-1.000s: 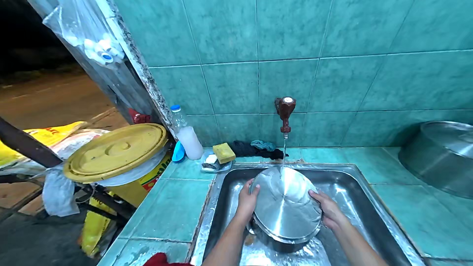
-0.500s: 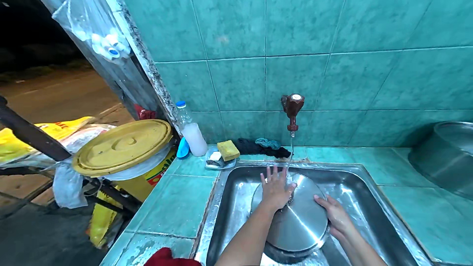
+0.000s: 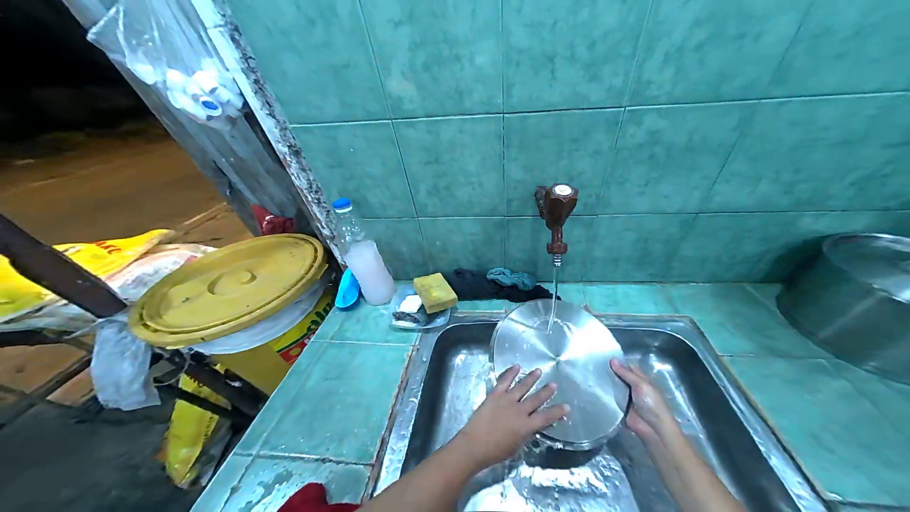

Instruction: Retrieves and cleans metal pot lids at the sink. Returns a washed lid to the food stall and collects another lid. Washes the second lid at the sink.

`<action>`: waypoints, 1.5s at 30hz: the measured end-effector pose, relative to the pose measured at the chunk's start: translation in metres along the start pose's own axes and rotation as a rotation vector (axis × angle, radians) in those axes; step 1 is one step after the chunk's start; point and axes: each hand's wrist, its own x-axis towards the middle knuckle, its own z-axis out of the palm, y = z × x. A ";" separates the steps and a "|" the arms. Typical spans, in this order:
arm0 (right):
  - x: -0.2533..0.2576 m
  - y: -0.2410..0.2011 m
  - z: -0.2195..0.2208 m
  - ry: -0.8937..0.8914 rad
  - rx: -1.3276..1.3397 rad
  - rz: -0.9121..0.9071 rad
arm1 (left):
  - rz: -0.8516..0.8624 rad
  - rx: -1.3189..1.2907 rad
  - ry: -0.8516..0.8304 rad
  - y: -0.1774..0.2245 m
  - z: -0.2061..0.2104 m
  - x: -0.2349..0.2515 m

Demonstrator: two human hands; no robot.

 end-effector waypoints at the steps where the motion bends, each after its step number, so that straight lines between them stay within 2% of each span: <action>1: 0.000 0.001 0.003 0.005 0.005 0.033 | 0.050 0.061 0.083 -0.002 -0.007 0.001; 3: -0.002 -0.003 0.010 0.000 0.036 0.067 | 0.126 0.070 0.154 0.000 -0.028 0.009; 5: -0.006 -0.012 0.018 -0.039 0.080 0.111 | 0.084 -0.017 0.187 0.008 -0.049 0.019; 7: -0.006 -0.019 0.025 -0.098 0.057 0.176 | -0.172 -0.210 0.154 0.017 -0.073 0.032; 9: 0.005 -0.013 0.021 -0.149 -0.130 0.172 | -0.551 -0.479 0.065 0.014 -0.098 0.045; 11: 0.011 -0.003 0.016 -0.093 -0.400 0.077 | -0.817 -0.737 0.218 -0.004 -0.093 0.051; 13: 0.014 0.004 0.009 -0.040 -0.563 -0.056 | -1.038 -1.009 0.412 -0.018 -0.074 0.051; 16: 0.011 0.001 0.007 0.065 -0.780 -0.286 | -1.289 -1.310 0.569 -0.025 -0.045 0.049; 19: 0.000 -0.013 0.013 0.075 -1.290 -0.496 | -1.386 -1.495 0.667 -0.021 -0.017 0.050; 22: -0.010 -0.021 0.025 0.023 -1.715 -0.438 | -1.398 -1.624 0.749 -0.012 -0.003 0.056; 24: -0.015 -0.019 0.030 -0.042 -1.799 -0.425 | -1.393 -1.669 0.808 -0.008 0.000 0.060; 28: -0.021 0.000 0.038 -0.181 -1.704 -0.546 | -1.391 -1.725 0.944 -0.004 0.005 0.066; 31: -0.008 -0.010 0.044 -0.168 -1.409 -0.586 | -1.416 -1.707 1.033 -0.004 0.004 0.067; 33: 0.001 -0.019 0.052 -0.247 -1.300 -0.590 | -1.442 -1.705 1.105 -0.004 0.001 0.067; 36: 0.009 -0.024 0.075 -0.332 -1.302 -0.542 | -1.454 -1.726 1.185 -0.006 -0.001 0.069; 38: 0.007 -0.026 0.095 -0.256 -1.342 -0.507 | -1.452 -1.717 1.203 -0.006 -0.003 0.071; 41: 0.003 -0.029 0.125 -0.112 -1.336 -0.359 | -1.445 -1.645 1.162 0.000 -0.003 0.073; 45: 0.017 -0.017 0.137 0.045 -0.955 -0.293 | -1.468 -1.590 1.162 0.003 0.003 0.070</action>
